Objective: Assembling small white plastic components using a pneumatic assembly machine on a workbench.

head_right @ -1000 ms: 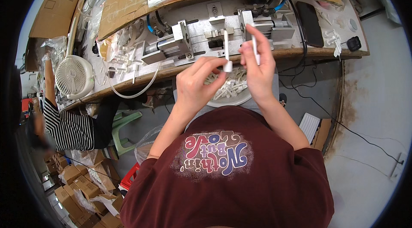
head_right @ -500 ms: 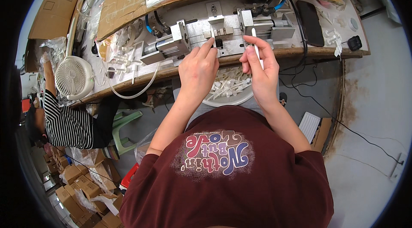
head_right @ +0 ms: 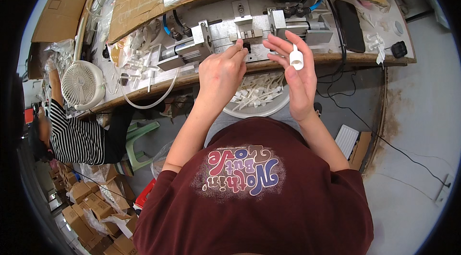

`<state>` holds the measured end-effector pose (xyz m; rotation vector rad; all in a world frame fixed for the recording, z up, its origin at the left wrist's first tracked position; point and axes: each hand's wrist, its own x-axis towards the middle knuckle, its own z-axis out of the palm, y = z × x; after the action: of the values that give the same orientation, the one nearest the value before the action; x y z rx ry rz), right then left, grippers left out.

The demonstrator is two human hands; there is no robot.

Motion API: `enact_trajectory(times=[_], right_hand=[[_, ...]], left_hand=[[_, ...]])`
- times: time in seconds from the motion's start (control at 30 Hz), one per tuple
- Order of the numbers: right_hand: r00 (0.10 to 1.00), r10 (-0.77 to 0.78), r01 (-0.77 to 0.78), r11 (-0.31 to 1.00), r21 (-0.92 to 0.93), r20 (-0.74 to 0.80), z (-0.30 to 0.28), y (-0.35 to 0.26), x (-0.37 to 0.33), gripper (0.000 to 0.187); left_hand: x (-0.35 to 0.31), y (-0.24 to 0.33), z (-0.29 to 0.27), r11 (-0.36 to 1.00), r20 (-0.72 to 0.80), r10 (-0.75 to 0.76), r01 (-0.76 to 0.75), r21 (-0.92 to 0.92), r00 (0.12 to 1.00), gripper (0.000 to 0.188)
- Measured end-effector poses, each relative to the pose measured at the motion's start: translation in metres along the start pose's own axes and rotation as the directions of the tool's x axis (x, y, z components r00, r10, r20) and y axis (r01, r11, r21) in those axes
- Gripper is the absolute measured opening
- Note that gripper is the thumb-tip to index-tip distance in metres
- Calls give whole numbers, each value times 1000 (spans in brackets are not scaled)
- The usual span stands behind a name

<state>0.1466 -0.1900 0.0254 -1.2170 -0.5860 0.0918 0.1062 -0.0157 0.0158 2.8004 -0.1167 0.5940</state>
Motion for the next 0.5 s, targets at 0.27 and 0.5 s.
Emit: enact_trajectory(times=[0.27,0.5], right_hand=[[998,37,-34,997,-66,48,-1,-11,-3,44],[982,117,-17,840,-542,150,-1,-14,-6,34]], left_hand=[[2,-2,-1,998,-27,56,-56,-32,998,10],[-1,-2,-3,998,-1,-22,22,-53,1000,22]])
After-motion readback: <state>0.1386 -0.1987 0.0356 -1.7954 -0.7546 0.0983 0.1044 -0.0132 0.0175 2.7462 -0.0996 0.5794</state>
